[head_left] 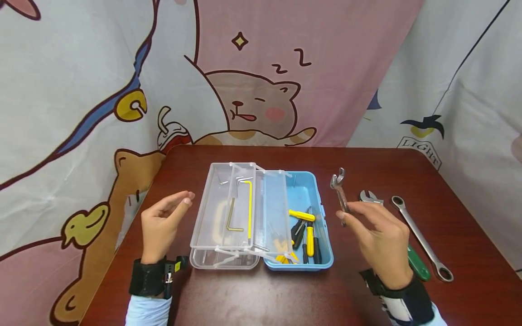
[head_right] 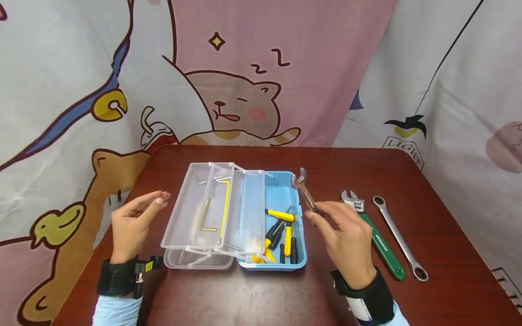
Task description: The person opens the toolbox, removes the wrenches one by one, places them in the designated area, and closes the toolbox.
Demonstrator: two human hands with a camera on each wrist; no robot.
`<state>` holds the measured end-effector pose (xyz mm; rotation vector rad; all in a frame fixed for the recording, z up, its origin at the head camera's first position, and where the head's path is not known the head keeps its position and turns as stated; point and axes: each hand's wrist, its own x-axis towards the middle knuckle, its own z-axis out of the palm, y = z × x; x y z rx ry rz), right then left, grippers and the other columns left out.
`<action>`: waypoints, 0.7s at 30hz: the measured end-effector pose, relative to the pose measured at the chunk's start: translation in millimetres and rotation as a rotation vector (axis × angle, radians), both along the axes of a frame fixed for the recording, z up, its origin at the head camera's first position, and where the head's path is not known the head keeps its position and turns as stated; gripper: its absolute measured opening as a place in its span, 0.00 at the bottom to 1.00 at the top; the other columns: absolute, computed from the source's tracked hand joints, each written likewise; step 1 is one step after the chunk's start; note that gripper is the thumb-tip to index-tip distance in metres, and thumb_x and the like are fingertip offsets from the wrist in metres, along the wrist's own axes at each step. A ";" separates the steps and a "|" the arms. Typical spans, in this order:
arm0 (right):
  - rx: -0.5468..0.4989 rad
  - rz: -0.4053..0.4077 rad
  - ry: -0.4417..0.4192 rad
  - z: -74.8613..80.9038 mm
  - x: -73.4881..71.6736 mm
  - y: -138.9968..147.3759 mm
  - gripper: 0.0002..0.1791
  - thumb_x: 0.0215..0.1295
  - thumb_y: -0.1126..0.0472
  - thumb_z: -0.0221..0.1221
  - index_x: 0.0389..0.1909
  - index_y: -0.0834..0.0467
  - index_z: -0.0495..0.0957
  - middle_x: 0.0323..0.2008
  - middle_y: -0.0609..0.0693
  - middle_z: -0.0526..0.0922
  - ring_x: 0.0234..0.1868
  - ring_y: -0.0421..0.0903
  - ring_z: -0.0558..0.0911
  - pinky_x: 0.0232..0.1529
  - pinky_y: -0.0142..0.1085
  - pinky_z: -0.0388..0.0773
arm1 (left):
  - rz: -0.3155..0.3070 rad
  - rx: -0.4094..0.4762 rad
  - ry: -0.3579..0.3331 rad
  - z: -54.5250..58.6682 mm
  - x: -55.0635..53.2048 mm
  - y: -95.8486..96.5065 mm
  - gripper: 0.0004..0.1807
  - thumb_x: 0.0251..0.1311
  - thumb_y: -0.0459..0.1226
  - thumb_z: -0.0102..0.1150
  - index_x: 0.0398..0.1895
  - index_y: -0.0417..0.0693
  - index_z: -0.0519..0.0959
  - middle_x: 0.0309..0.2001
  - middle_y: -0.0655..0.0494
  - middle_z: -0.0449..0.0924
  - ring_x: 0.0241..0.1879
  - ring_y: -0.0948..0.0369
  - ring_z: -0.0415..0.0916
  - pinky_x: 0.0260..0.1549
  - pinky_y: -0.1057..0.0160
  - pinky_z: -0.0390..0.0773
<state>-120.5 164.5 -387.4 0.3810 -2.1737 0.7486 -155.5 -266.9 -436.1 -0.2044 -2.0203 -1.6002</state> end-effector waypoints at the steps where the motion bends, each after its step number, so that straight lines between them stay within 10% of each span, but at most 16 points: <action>1: 0.003 -0.015 -0.008 -0.1 -0.2 1.8 0.20 0.42 0.61 0.74 0.41 0.55 0.85 0.37 0.47 0.85 0.36 0.42 0.79 0.39 0.23 0.69 | -0.003 0.000 0.000 -0.2 -0.2 0.1 0.13 0.57 0.35 0.65 0.46 0.48 0.83 0.44 0.52 0.84 0.43 0.52 0.81 0.44 0.62 0.78; 21: 0.038 -0.195 -0.133 -8.5 -9.2 41.3 0.19 0.46 0.56 0.73 0.40 0.58 0.85 0.31 0.53 0.85 0.31 0.51 0.82 0.25 0.31 0.63 | -0.021 -0.011 -0.015 -4.2 -1.2 0.6 0.13 0.57 0.37 0.65 0.46 0.52 0.84 0.43 0.55 0.84 0.43 0.53 0.82 0.43 0.62 0.78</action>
